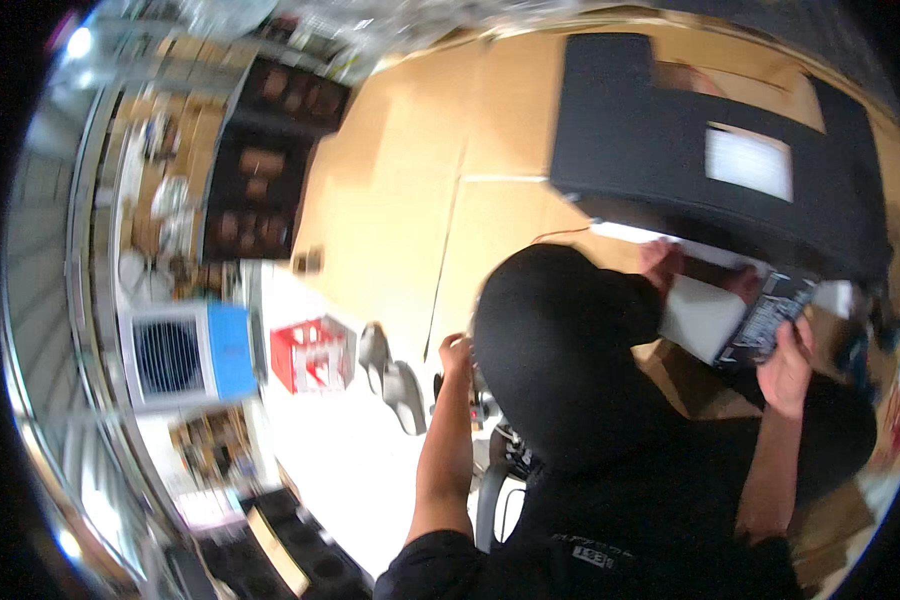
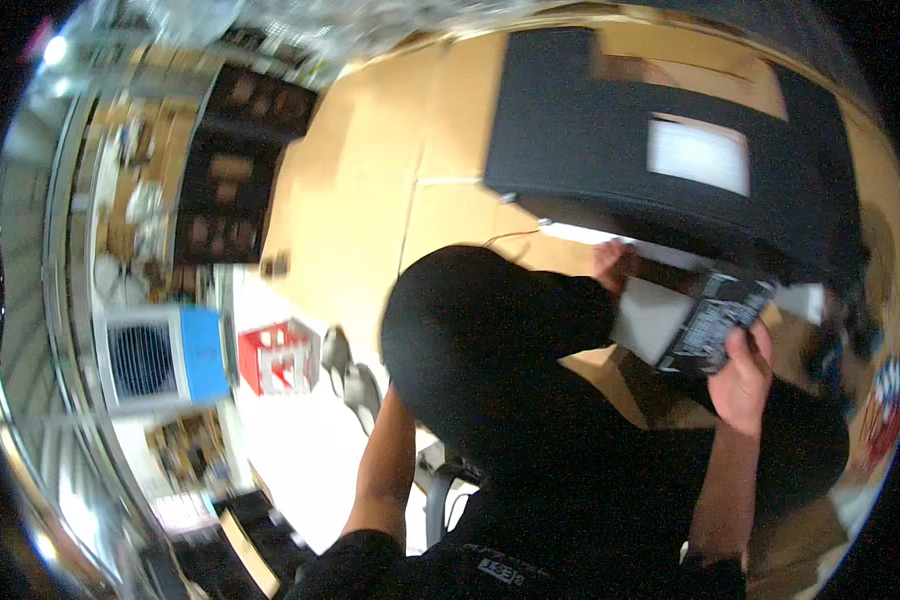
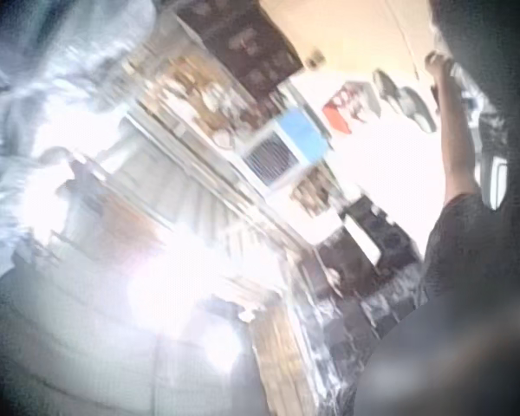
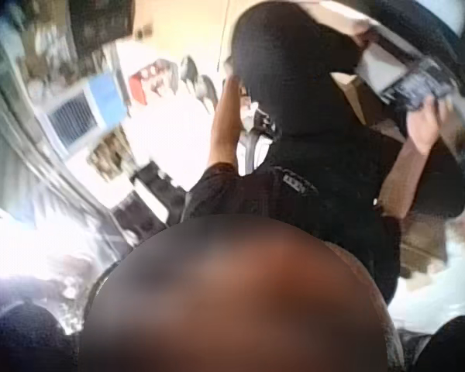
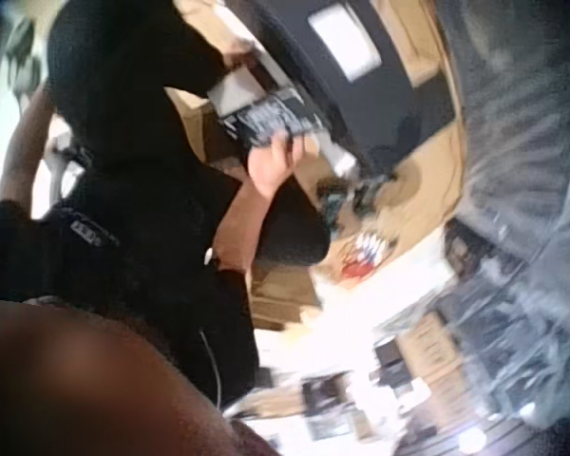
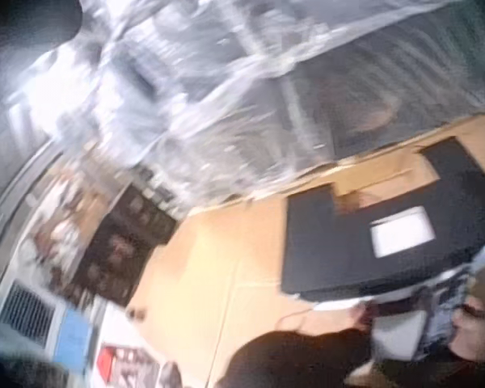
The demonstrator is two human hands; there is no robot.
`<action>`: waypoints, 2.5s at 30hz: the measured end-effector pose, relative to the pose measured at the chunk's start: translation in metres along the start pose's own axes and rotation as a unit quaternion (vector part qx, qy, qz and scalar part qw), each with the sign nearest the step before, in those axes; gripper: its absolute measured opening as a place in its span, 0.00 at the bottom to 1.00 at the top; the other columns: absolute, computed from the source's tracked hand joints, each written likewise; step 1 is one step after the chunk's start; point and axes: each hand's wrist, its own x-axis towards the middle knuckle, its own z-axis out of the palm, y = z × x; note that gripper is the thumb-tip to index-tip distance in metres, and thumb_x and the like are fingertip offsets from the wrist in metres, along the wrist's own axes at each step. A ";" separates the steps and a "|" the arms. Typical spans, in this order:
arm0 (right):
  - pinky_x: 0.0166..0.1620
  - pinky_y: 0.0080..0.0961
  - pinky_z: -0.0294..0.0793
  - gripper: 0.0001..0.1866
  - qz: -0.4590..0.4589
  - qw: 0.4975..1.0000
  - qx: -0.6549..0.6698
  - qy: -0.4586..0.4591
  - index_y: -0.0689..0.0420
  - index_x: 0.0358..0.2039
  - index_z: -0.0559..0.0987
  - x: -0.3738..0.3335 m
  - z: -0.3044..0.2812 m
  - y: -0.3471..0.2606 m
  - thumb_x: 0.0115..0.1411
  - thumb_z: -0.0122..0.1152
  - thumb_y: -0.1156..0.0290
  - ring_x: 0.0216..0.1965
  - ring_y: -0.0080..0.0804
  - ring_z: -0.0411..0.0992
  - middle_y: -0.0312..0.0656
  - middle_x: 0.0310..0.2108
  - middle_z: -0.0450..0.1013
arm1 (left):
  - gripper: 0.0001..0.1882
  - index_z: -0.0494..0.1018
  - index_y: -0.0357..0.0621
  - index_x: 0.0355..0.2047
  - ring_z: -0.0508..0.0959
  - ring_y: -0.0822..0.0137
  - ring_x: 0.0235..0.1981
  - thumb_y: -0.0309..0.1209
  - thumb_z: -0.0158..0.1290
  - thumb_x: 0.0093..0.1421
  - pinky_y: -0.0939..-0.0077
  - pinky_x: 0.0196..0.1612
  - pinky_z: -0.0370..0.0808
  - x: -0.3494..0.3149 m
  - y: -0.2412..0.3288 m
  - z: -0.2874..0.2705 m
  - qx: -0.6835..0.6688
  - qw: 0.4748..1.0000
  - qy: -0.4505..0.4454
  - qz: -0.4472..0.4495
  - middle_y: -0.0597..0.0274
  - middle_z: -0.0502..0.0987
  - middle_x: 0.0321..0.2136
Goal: The person assembles an electronic device by placing a battery into a black plastic casing, securing it with foam padding, and attaching a backplate with screws. They use a utility knife to trim the foam and a power drill to fasten the screws.
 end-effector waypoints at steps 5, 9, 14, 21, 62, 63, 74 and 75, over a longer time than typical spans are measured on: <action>0.60 0.37 0.71 0.21 0.018 0.998 -0.031 -0.043 0.61 0.59 0.70 0.016 -0.010 0.009 0.68 0.57 0.69 0.54 0.35 0.72 0.44 0.55 0.72 | 0.13 0.70 0.38 0.47 0.80 0.58 0.28 0.22 0.55 0.62 0.64 0.30 0.84 0.024 -0.079 -0.006 -0.329 0.923 -0.023 -0.201 0.51 0.77 0.34; 0.57 0.38 0.73 0.19 -0.001 0.993 -0.071 0.097 0.59 0.57 0.72 -0.001 -0.010 -0.008 0.67 0.57 0.72 0.51 0.37 0.73 0.44 0.52 0.73 | 0.17 0.72 0.42 0.50 0.80 0.60 0.40 0.27 0.55 0.61 0.55 0.42 0.82 0.024 -0.015 -0.002 -0.350 0.925 -0.117 -0.088 0.55 0.76 0.38; 0.44 0.31 0.79 0.08 0.118 0.981 -0.129 0.090 0.57 0.44 0.78 -0.008 0.055 -0.029 0.64 0.59 0.77 0.40 0.31 0.77 0.39 0.39 0.78 | 0.25 0.68 0.42 0.57 0.73 0.48 0.57 0.30 0.58 0.60 0.54 0.58 0.72 0.046 0.087 -0.108 -0.416 0.878 -0.160 0.174 0.50 0.74 0.54; 0.59 0.35 0.72 0.21 -0.035 0.946 0.220 -0.238 0.58 0.60 0.70 -0.043 0.069 -0.026 0.68 0.56 0.73 0.57 0.31 0.72 0.40 0.56 0.74 | 0.15 0.74 0.36 0.46 0.78 0.57 0.38 0.20 0.56 0.58 0.67 0.44 0.76 -0.157 0.430 -0.070 -0.121 0.558 -0.499 0.651 0.51 0.75 0.42; 0.41 0.40 0.83 0.13 -0.428 0.539 -0.098 0.719 0.67 0.47 0.74 -0.503 -0.233 -0.210 0.68 0.55 0.72 0.36 0.38 0.80 0.47 0.38 0.79 | 0.22 0.67 0.35 0.59 0.77 0.61 0.51 0.26 0.56 0.66 0.68 0.58 0.72 -0.270 0.530 0.060 0.057 0.474 -0.691 0.543 0.51 0.75 0.52; 0.42 0.38 0.83 0.12 -0.443 0.588 -0.098 0.670 0.66 0.48 0.75 -0.476 -0.209 -0.224 0.68 0.55 0.72 0.37 0.36 0.80 0.47 0.39 0.79 | 0.23 0.67 0.36 0.60 0.77 0.60 0.51 0.27 0.56 0.66 0.68 0.58 0.71 -0.277 0.529 0.062 0.072 0.476 -0.688 0.543 0.51 0.75 0.53; 0.48 0.33 0.80 0.11 -0.241 0.943 0.046 0.224 0.61 0.48 0.79 -0.105 0.005 -0.157 0.66 0.59 0.76 0.42 0.30 0.80 0.42 0.41 0.81 | 0.21 0.70 0.38 0.53 0.80 0.70 0.41 0.30 0.63 0.62 0.72 0.42 0.79 -0.338 0.503 0.102 0.056 0.538 -0.631 0.556 0.57 0.78 0.43; 0.47 0.33 0.81 0.10 -0.213 0.952 0.061 0.211 0.60 0.47 0.79 -0.087 0.016 -0.145 0.66 0.59 0.76 0.42 0.30 0.80 0.40 0.40 0.81 | 0.19 0.71 0.36 0.50 0.80 0.71 0.39 0.30 0.63 0.62 0.73 0.40 0.79 -0.326 0.504 0.105 0.046 0.556 -0.622 0.550 0.58 0.79 0.40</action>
